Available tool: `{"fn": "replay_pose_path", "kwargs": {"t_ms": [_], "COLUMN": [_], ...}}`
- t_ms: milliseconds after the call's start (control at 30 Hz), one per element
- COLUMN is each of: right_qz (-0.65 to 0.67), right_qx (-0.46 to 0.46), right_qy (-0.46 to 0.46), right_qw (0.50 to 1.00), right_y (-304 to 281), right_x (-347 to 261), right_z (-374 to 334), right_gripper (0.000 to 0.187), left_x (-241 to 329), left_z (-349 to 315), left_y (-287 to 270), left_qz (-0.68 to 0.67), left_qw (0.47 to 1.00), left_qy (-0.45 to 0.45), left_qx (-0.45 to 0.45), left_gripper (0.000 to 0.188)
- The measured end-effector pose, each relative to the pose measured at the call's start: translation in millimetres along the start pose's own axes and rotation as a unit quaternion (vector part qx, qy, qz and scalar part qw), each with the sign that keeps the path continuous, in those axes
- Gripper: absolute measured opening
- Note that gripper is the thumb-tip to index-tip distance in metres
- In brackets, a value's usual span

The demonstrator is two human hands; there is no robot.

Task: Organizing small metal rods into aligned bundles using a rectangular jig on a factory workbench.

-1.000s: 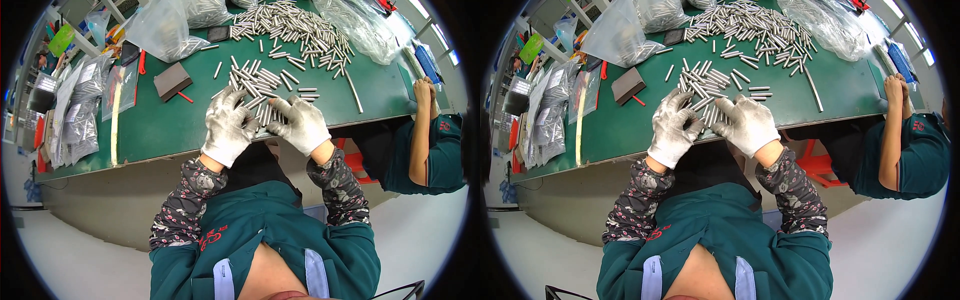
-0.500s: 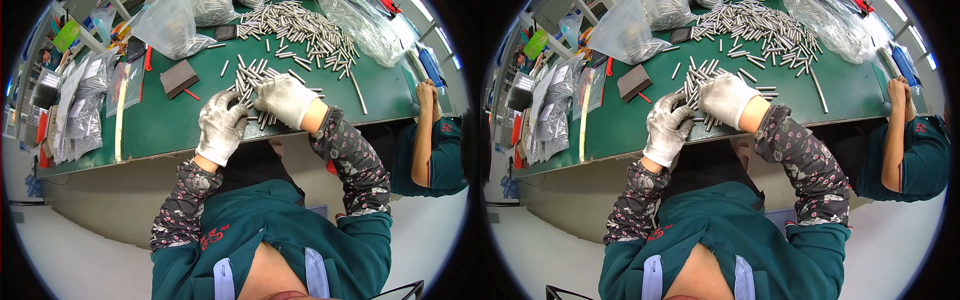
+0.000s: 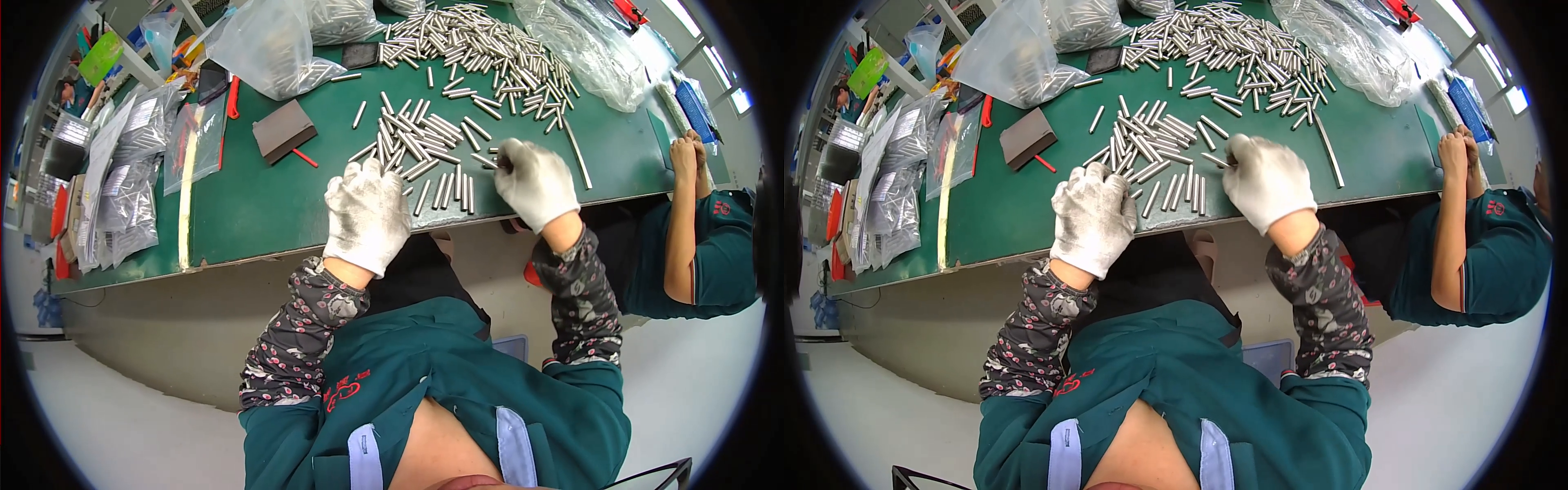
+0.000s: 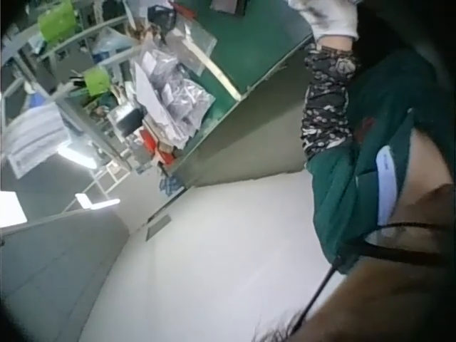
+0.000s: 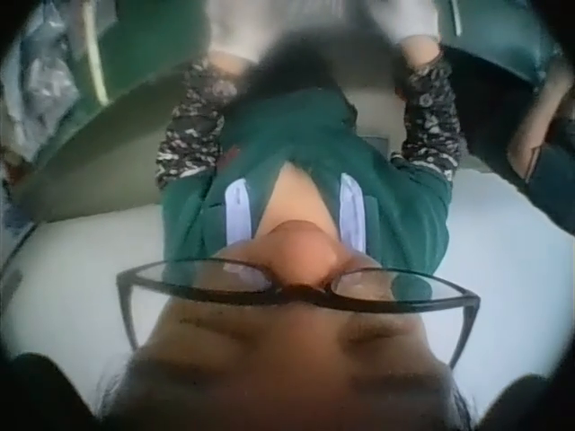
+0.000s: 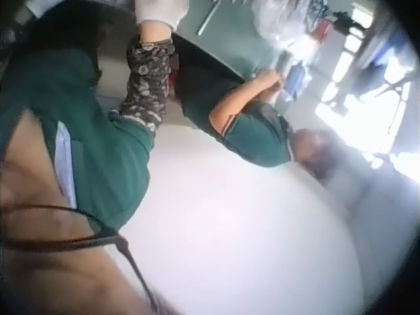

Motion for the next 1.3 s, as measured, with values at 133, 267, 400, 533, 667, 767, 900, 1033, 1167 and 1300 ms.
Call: {"fn": "replay_pose_path", "kwargs": {"t_ms": [133,267,400,533,667,767,900,1033,1167,1300], "right_qz": [0.023,0.166,0.053,0.081,0.125,0.107,0.11,0.09,0.136,0.088], "right_qx": [-0.018,-0.065,-0.061,-0.106,-0.127,-0.119,-0.109,-0.107,-0.088,-0.055], "right_qy": [0.048,-0.013,-0.026,-0.067,-0.075,-0.1,-0.109,-0.092,-0.046,-0.005], "right_qw": [0.998,0.984,0.996,0.989,0.981,0.982,0.982,0.986,0.986,0.995], "right_y": [16,12,14,21,20,24,21,19,6,22], "right_x": [-8,-15,-13,-12,-11,-14,-19,-21,-15,-27], "right_z": [-22,-23,-16,-9,-6,-2,-9,-10,12,29], "right_gripper": [0.011,0.032,0.044,0.055,0.056,0.055,0.055,0.053,0.031,0.024], "left_x": [11,13,3,-6,-1,3,5,5,-15,-15], "left_z": [2,2,-1,4,8,13,14,9,16,27], "left_y": [3,0,-2,7,10,9,8,6,2,8], "left_qz": [-0.011,-0.18,-0.221,-0.25,-0.253,-0.23,-0.235,-0.258,-0.317,-0.188], "left_qw": [1.0,0.978,0.971,0.956,0.957,0.962,0.955,0.958,0.944,0.982], "left_qy": [-0.004,-0.07,0.042,0.038,0.002,0.01,-0.008,0.008,-0.067,-0.005], "left_qx": [-0.005,-0.082,-0.083,-0.148,-0.141,-0.145,-0.181,-0.126,-0.06,-0.022], "left_gripper": [0.012,0.029,0.054,0.055,0.053,0.053,0.051,0.047,0.029,0.019]}}
Point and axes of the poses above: each hand's wrist, its own z-axis towards the middle knuckle, its own y-axis out of the palm, x = y × z, the point moved 2 cm from there along z, towards the middle knuckle, and after that the axes turned 13 degrees about -z, right-handed, at the moved point
